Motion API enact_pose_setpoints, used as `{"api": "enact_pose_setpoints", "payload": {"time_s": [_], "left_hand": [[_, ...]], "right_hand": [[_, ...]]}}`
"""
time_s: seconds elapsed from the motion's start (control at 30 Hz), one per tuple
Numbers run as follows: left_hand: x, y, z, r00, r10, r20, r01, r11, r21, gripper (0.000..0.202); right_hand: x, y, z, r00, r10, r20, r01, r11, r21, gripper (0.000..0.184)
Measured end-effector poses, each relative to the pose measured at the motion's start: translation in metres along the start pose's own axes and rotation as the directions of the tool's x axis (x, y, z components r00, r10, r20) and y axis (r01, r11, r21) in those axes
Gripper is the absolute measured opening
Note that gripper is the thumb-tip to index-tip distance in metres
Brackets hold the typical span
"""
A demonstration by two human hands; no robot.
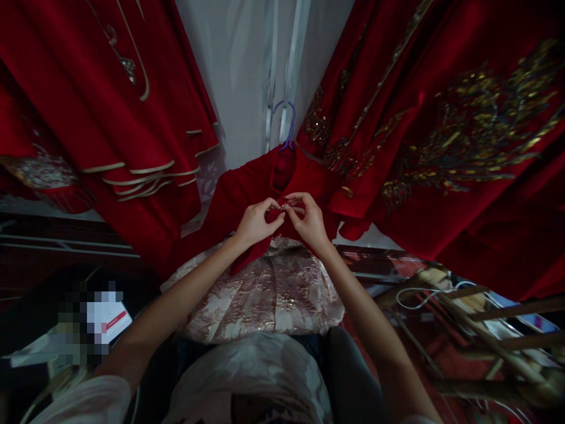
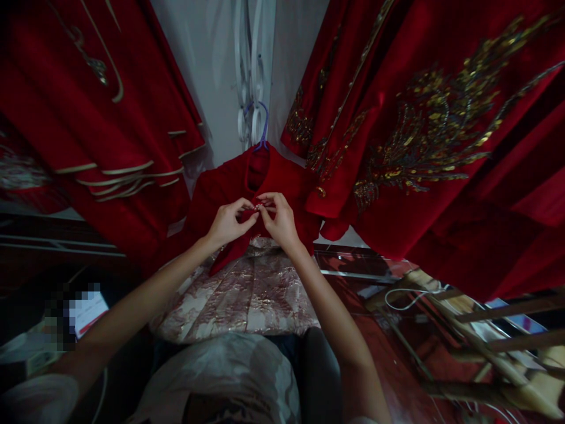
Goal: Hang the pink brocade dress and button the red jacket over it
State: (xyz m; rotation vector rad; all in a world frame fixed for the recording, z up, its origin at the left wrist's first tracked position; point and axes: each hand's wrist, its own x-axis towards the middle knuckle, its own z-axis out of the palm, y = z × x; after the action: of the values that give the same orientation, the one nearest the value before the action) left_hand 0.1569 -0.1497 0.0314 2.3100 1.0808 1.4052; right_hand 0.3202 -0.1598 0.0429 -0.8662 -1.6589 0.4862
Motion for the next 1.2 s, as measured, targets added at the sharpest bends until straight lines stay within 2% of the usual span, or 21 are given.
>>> {"api": "enact_pose_setpoints", "payload": {"time_s": [0.27, 0.63, 0.8, 0.9, 1.2], "left_hand": [[0.002, -0.002, 0.004, 1.000, -0.031, -0.004, 0.031, 1.000, 0.003, 0.012], [0.002, -0.002, 0.002, 0.993, 0.005, 0.121, 0.004, 0.997, -0.081, 0.010], [0.003, 0.001, 0.001, 0.994, 0.029, 0.102, -0.020, 0.996, -0.087, 0.010], [0.006, 0.001, 0.002, 0.990, 0.057, 0.128, -0.050, 0.997, -0.056, 0.009], [0.018, -0.003, 0.002, 0.975, 0.161, 0.150, -0.165, 0.986, 0.012, 0.004]], "right_hand": [[-0.007, -0.007, -0.001, 0.999, 0.032, -0.044, -0.032, 0.999, 0.004, 0.026], [-0.007, 0.002, -0.002, 0.995, 0.103, -0.007, -0.102, 0.990, 0.099, 0.035], [-0.004, -0.001, -0.008, 0.990, 0.139, 0.023, -0.141, 0.985, 0.101, 0.037], [-0.002, -0.001, -0.012, 0.988, 0.152, 0.042, -0.155, 0.983, 0.095, 0.038], [-0.001, 0.013, -0.017, 0.985, 0.156, 0.076, -0.167, 0.970, 0.175, 0.040]]}}
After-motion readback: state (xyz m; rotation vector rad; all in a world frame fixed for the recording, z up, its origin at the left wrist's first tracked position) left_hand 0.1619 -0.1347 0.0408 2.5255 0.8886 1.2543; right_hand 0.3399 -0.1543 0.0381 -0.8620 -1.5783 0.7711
